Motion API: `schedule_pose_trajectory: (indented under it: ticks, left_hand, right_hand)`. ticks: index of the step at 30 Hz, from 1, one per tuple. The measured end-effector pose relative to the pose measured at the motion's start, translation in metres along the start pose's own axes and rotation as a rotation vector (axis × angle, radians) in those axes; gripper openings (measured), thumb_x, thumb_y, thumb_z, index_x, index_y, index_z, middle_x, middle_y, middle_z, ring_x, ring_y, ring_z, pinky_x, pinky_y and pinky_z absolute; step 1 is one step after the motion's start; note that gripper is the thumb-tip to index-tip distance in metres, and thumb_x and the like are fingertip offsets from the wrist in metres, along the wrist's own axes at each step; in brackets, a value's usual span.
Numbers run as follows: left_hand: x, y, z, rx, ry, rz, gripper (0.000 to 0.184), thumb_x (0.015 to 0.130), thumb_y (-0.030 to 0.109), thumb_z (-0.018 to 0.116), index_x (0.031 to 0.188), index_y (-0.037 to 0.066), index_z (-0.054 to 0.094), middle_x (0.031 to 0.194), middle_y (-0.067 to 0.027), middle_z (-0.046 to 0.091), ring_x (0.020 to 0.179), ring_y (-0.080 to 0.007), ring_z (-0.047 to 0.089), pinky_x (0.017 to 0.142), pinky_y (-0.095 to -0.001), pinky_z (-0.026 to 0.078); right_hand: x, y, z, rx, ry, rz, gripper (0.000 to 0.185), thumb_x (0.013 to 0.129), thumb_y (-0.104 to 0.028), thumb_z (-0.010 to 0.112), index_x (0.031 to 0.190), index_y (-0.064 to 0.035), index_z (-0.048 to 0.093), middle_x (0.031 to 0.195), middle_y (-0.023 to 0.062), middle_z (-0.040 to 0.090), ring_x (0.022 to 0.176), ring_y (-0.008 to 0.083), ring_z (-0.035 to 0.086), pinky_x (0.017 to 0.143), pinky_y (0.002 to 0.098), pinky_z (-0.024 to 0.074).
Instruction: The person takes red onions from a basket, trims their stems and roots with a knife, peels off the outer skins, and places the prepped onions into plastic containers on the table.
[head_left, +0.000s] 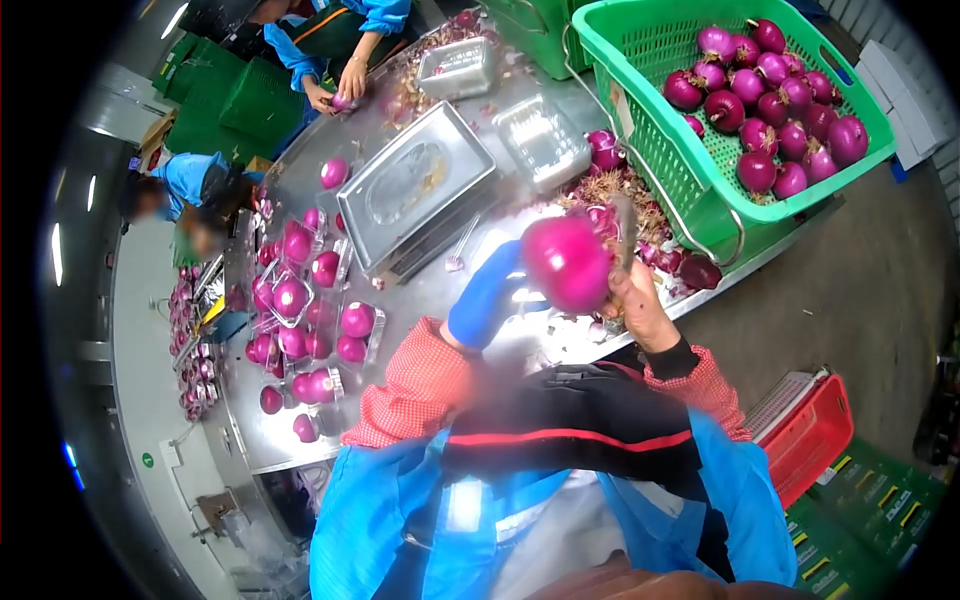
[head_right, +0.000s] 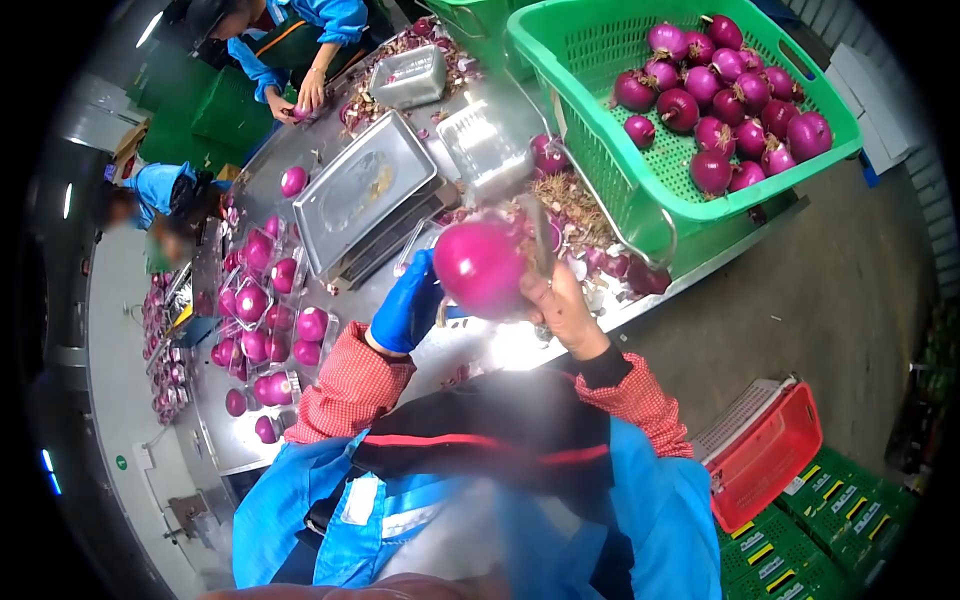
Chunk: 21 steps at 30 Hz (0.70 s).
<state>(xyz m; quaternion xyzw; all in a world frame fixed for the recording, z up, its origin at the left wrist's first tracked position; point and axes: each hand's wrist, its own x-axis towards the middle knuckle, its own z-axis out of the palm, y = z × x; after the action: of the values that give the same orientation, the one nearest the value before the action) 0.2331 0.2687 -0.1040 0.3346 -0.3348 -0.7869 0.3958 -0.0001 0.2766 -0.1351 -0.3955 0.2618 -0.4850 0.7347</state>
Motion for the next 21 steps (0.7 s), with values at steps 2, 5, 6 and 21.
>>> schedule_pose_trajectory:
  ticks: [2,5,6,21]
  left_hand:
    - [-0.002,-0.003,0.001,-0.007,0.002,0.014,0.054,0.098,0.037,0.049,0.141,0.006,0.04,0.138,-0.0107,0.047,0.124,-0.0254,0.05,0.102,-0.0419,0.044]
    - [-0.007,-0.017,-0.011,-0.072,0.023,-0.009,0.061,0.094,0.04,0.055,0.14,0.002,0.04,0.134,-0.0122,0.051,0.124,-0.0243,0.05,0.106,-0.0403,0.041]
    - [-0.008,-0.019,-0.011,-0.096,0.014,-0.03,0.061,0.094,0.04,0.055,0.14,0.003,0.04,0.134,-0.0125,0.051,0.124,-0.0245,0.051,0.105,-0.0407,0.041]
    - [-0.018,-0.032,-0.001,-0.07,0.181,-0.203,0.048,0.095,0.03,0.05,0.134,0.004,0.047,0.128,-0.0152,0.053,0.117,-0.0284,0.053,0.099,-0.046,0.043]
  right_hand:
    - [-0.002,0.007,0.009,-0.235,0.038,0.08,0.06,0.09,-0.046,0.063,0.126,0.0015,0.052,0.093,0.0065,0.065,0.075,0.0128,0.06,0.064,0.0258,0.0459]
    - [0.004,0.012,0.022,-0.621,0.079,-0.067,0.054,0.092,-0.046,0.06,0.119,0.0016,0.058,0.093,0.017,0.067,0.084,0.0202,0.064,0.078,0.035,0.0488]
    - [0.002,0.005,0.022,-0.748,0.107,0.023,0.052,0.092,-0.044,0.061,0.115,0.002,0.061,0.085,0.0171,0.066,0.08,0.0208,0.065,0.074,0.0346,0.049]
    - [-0.02,0.01,0.007,-1.105,0.186,-0.176,0.017,0.085,-0.015,0.065,0.1,-0.0074,0.059,0.085,0.0102,0.061,0.068,0.026,0.062,0.06,0.0356,0.0483]
